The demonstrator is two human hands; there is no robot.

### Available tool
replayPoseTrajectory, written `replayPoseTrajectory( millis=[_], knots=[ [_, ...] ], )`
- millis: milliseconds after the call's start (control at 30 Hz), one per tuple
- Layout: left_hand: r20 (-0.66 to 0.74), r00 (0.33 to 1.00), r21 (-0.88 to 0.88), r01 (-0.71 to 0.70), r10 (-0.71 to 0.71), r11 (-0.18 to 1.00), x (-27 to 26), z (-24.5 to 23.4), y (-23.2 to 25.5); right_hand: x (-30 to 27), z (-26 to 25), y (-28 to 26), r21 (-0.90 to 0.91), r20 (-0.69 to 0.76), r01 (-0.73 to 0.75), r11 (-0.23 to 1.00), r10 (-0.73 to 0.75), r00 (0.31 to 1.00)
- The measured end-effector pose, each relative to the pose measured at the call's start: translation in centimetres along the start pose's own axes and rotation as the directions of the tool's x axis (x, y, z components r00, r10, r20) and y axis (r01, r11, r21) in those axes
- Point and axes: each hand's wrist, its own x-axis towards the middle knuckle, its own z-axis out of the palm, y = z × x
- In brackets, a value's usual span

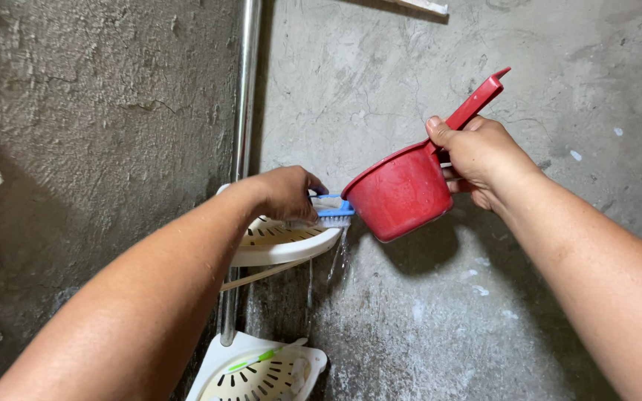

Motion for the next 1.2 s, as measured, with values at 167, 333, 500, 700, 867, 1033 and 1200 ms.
replayPoseTrajectory(
  millis=[167,333,500,700,867,1033,1200],
  knots=[
    [-0.130,0.991,-0.008,0.041,-0.042,0.999,0.2,2.2,1.5,-0.6,0.8,-1.1,-0.036,0.014,0.025,0.999,-0.025,1.000],
    [-0.091,0.994,-0.042,0.059,-0.063,0.997,-0.5,2.0,2.3,-1.3,1.2,-1.8,-0.056,0.017,0.048,0.997,-0.047,0.999],
    [0.127,0.989,-0.139,0.095,-0.078,0.986,-3.6,-1.5,0.4,-1.5,1.9,-2.9,0.012,0.047,0.053,0.999,-0.054,0.997],
    [0.111,0.977,-0.053,0.188,-0.182,0.981,-5.7,-3.5,-0.7,-1.9,2.8,-3.1,0.105,0.047,0.062,0.993,-0.068,0.997],
    [-0.246,0.961,-0.084,0.106,-0.123,0.991,-6.8,-2.8,-0.4,-2.2,5.1,-2.8,0.194,-0.037,0.176,0.965,-0.172,0.984],
    [-0.695,0.719,-0.078,-0.033,-0.031,0.996,-9.1,-3.1,2.1,-2.6,8.0,-3.1,0.222,-0.209,0.463,0.858,-0.422,0.882],
    [-0.709,0.697,-0.088,0.063,-0.107,0.994,-12.1,-3.8,4.8,-4.0,9.5,-4.6,0.037,-0.331,0.542,0.840,-0.501,0.799]
  ],
)
